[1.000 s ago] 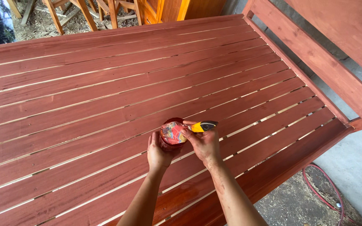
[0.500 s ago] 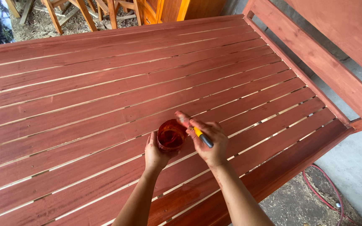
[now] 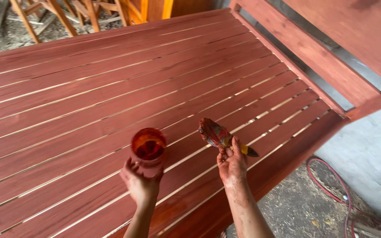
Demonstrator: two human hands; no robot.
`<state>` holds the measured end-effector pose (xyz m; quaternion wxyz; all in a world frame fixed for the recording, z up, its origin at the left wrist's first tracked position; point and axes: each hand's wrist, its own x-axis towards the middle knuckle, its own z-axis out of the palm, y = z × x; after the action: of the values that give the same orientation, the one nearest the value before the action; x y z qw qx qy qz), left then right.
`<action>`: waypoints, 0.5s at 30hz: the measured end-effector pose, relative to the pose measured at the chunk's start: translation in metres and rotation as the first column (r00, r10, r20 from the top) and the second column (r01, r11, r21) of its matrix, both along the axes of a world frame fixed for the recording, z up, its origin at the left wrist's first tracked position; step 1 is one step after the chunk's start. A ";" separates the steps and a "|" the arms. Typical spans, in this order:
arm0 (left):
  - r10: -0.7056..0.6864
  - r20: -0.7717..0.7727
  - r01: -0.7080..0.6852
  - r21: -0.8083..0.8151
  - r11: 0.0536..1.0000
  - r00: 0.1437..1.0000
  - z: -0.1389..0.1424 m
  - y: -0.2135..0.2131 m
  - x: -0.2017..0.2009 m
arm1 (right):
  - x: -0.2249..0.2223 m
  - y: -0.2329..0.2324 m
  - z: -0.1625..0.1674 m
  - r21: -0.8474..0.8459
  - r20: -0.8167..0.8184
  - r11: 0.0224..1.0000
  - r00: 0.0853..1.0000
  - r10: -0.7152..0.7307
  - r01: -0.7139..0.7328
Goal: The person applies reddish-brown paint to a wooden slatted bench using a small brush. They repeatedly dip the brush into a container of paint and stroke along the slats and frame, moving the container as needed to reach different sections.
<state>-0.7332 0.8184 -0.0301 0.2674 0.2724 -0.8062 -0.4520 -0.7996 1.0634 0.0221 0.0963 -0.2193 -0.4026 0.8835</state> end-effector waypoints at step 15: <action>-0.279 0.036 0.278 -0.285 0.917 0.959 0.014 0.259 -0.122 | -0.107 0.299 -0.028 0.305 0.123 0.934 0.980 0.156 -0.187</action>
<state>-0.8552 1.0777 -0.0158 0.2392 0.1120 -0.8930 -0.3644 -0.9063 1.3627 -0.0063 0.0330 -0.2079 -0.5603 0.8011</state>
